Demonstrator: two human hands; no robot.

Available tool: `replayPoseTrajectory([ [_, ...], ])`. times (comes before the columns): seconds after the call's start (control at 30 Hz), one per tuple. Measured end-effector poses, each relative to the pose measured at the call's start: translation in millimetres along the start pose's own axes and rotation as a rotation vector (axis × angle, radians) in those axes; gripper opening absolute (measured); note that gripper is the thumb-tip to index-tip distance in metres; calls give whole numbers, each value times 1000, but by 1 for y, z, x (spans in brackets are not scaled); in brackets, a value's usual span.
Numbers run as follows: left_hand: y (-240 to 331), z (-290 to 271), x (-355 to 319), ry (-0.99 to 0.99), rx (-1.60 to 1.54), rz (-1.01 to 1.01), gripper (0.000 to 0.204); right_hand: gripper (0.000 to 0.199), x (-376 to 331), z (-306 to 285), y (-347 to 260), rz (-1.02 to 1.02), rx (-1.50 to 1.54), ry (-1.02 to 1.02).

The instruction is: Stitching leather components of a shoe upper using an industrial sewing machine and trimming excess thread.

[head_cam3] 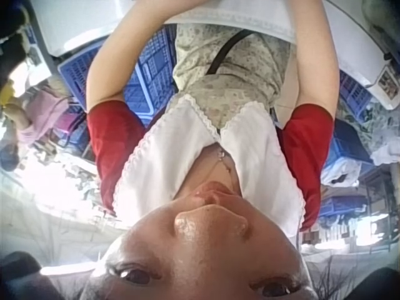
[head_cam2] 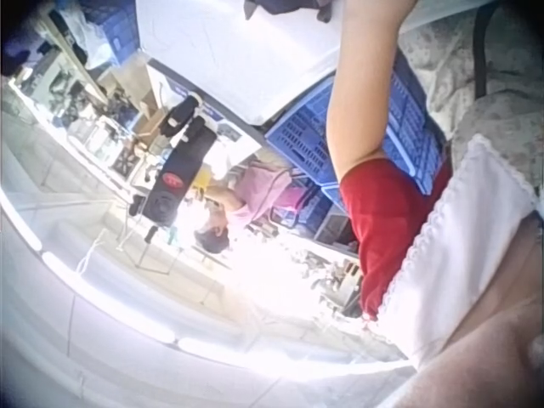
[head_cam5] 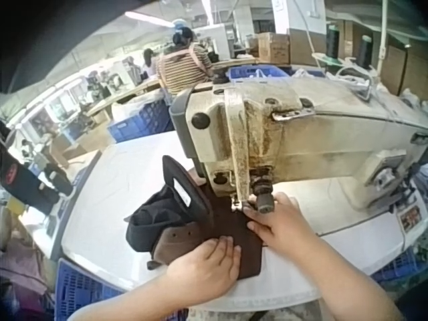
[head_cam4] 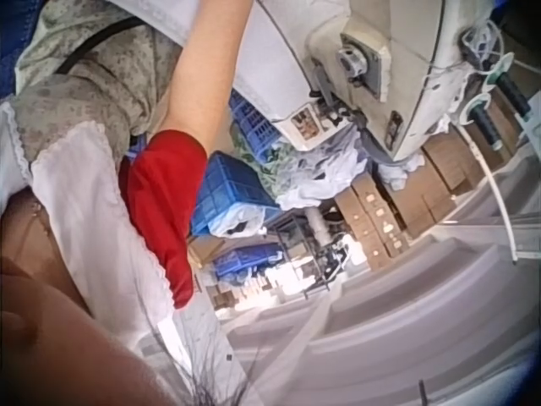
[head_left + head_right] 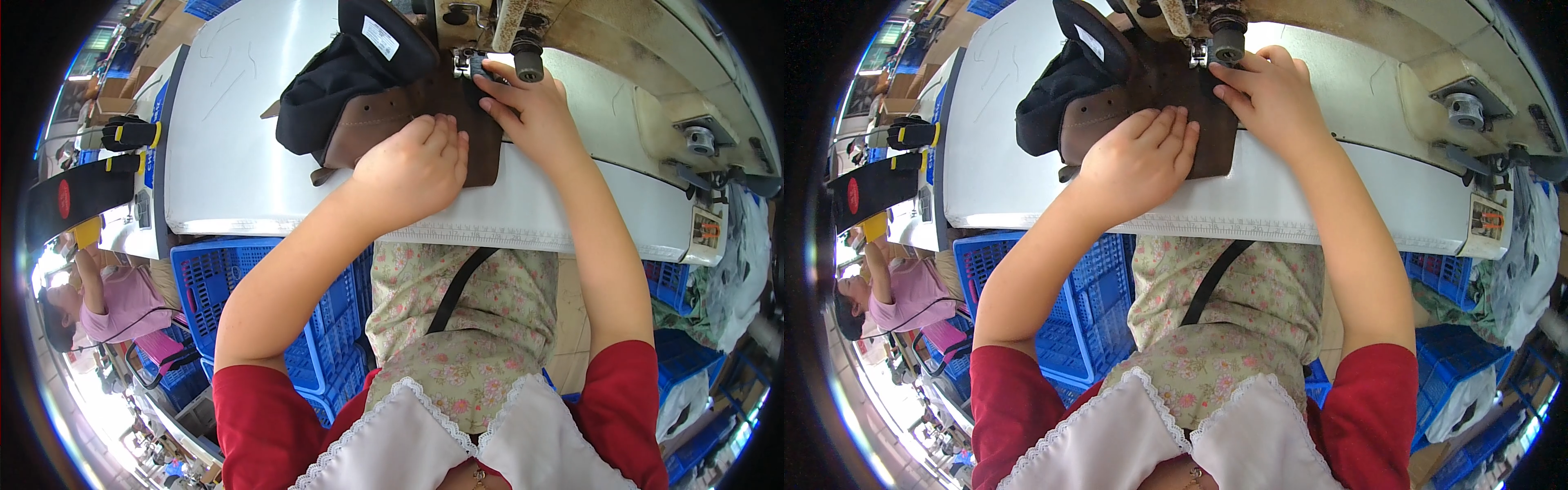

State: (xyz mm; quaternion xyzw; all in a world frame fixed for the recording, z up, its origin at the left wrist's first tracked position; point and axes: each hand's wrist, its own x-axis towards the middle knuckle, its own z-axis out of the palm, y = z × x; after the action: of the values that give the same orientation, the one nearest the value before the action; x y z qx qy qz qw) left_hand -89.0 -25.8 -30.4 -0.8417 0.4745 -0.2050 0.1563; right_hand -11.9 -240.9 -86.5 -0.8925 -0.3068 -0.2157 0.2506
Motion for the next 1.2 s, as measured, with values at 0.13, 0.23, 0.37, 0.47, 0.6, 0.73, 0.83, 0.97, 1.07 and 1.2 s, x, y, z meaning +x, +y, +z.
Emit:
replayPoseTrajectory([
  [0.13,-2,2,0,5,20,20,41,23,0,1,2,3,-3,12],
  [0.23,-4,2,-2,17,-5,16,40,22,0,1,1,11,-4,-7],
  [0.37,-4,1,-1,19,-1,16,39,22,1,3,3,6,12,7],
  [0.47,-3,3,-1,26,-5,4,40,22,0,3,5,3,24,22],
  [0.6,-4,5,1,23,-5,-4,40,21,2,4,8,5,32,12],
  [0.73,-6,8,4,36,-7,-3,40,21,5,6,10,20,36,15],
  [0.83,-9,10,5,21,1,-9,40,22,7,8,9,48,39,16],
  [0.97,-12,14,6,44,0,-6,39,22,7,9,11,29,-5,27],
  [1.07,-15,14,6,44,16,-5,38,22,8,11,14,40,17,16],
  [1.2,-18,13,3,40,28,7,38,23,9,11,11,35,4,19],
])
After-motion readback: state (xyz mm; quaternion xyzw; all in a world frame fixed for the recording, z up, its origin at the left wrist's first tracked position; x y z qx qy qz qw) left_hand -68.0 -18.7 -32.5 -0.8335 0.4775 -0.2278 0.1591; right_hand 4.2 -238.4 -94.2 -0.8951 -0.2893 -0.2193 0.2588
